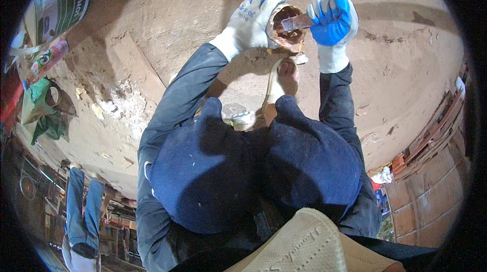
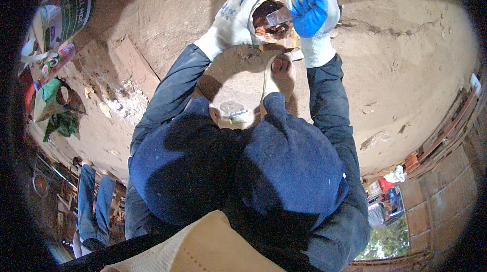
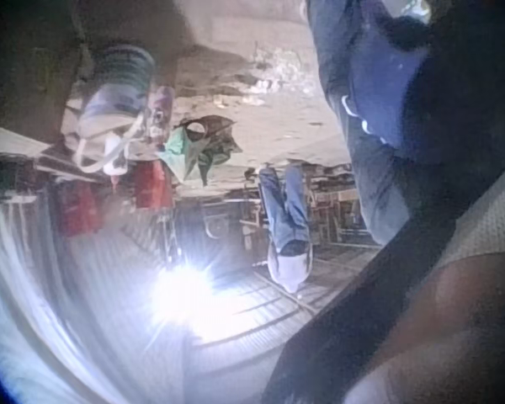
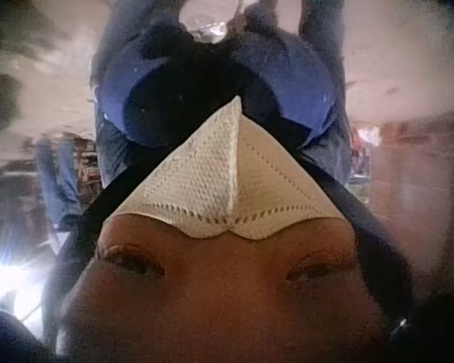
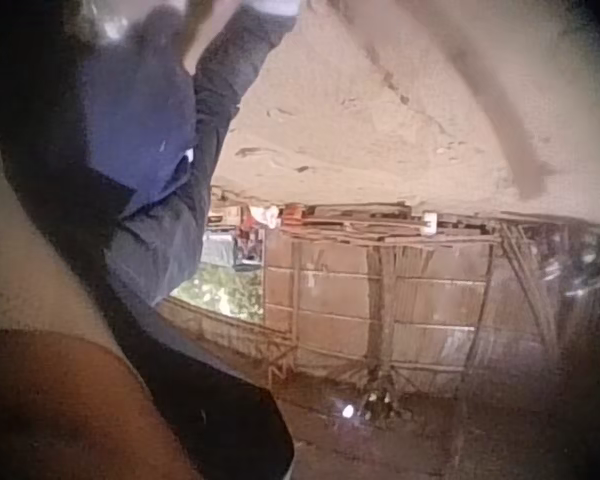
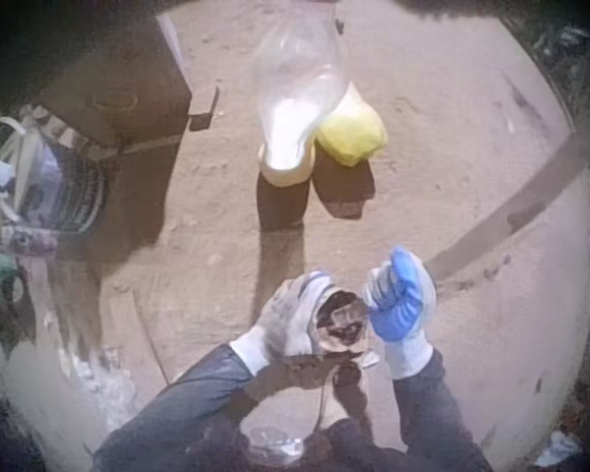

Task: The person walks through a woodworking shop, picks up a container of wood stain, and adds a liquid from a plastic bottle. They then stir the mixture with a stick and carry the container toward a workbench.

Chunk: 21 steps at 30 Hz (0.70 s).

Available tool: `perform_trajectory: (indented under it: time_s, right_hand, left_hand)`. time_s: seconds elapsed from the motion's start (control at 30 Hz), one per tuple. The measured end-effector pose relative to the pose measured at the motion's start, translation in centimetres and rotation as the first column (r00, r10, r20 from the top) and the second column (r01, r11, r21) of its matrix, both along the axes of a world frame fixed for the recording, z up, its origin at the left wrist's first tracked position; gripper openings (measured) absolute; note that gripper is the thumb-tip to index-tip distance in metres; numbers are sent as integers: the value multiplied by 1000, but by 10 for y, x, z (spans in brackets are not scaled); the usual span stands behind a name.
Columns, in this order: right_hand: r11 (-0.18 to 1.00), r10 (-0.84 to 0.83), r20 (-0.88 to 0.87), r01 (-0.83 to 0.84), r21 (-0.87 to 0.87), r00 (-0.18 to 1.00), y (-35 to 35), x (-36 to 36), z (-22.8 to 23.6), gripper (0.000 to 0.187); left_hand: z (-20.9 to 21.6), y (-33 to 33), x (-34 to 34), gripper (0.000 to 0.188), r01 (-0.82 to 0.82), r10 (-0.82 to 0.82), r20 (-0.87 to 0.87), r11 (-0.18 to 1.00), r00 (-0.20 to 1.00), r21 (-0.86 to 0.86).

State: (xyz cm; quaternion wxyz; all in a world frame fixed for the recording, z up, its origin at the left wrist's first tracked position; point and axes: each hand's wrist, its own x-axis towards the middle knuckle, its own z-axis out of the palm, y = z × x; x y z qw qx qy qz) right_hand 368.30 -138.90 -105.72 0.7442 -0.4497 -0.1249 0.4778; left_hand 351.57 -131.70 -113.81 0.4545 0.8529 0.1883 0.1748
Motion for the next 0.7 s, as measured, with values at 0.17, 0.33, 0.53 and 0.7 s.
perform_trajectory:
  time_s: [0.17, 0.33, 0.53, 0.7]
  right_hand:
    - [920, -153, -47, 160, 357, 987, -17, 1, -11, 43]
    - [946, -137, 390, 3, 325, 910, -9, -26, -8, 34]
    - [952, 72, 248, -141, 272, 966, -16, 1, 6, 39]
    - [988, 137, 601, -153, -25, 787, -21, -25, 1, 45]
  left_hand:
    - [-13, 2, -3, 98, -7, -2, 125, 998, 992, 68]
    - [-10, 0, -4, 98, -71, 92, 179, 990, 980, -120]
    - [-8, 4, -3, 96, -56, 74, 144, 991, 987, -120]
    - [-7, 7, -5, 96, -39, 46, 105, 997, 993, -66]
